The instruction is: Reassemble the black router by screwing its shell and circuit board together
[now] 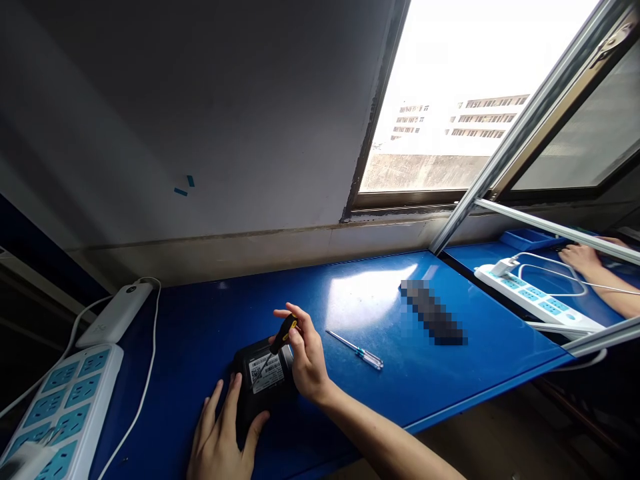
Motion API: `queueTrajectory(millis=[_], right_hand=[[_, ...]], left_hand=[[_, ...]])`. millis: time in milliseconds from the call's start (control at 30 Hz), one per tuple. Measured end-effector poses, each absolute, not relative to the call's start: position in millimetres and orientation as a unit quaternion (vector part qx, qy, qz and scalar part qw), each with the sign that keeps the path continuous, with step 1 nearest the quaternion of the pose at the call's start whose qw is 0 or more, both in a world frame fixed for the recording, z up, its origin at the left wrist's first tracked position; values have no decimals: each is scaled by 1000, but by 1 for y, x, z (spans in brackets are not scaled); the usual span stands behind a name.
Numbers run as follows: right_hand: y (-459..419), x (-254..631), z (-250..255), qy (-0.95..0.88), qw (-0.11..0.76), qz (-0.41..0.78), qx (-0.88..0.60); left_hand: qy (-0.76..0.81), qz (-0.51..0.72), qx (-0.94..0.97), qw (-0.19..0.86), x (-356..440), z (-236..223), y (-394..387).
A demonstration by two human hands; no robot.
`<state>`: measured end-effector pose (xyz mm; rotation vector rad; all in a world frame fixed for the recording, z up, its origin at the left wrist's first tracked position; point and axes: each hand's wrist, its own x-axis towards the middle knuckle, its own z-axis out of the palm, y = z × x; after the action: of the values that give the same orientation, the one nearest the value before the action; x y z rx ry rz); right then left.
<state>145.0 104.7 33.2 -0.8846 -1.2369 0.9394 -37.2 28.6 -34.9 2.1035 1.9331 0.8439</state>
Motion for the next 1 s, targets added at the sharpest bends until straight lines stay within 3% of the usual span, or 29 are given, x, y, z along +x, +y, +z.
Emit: queueTrajectory(millis=[267, 667, 833, 1000], right_hand=[[108, 143, 29, -547, 611, 375, -433], [110, 141, 31, -505, 627, 437, -400], [126, 160, 38, -457, 666, 355, -471], [150, 200, 26, -569, 516, 223, -600]], left_hand=[[664, 277, 688, 95, -35, -32, 25], [692, 311, 636, 141, -25, -22, 23], [696, 297, 637, 147, -26, -20, 21], [672, 302, 667, 111, -27, -17, 21]])
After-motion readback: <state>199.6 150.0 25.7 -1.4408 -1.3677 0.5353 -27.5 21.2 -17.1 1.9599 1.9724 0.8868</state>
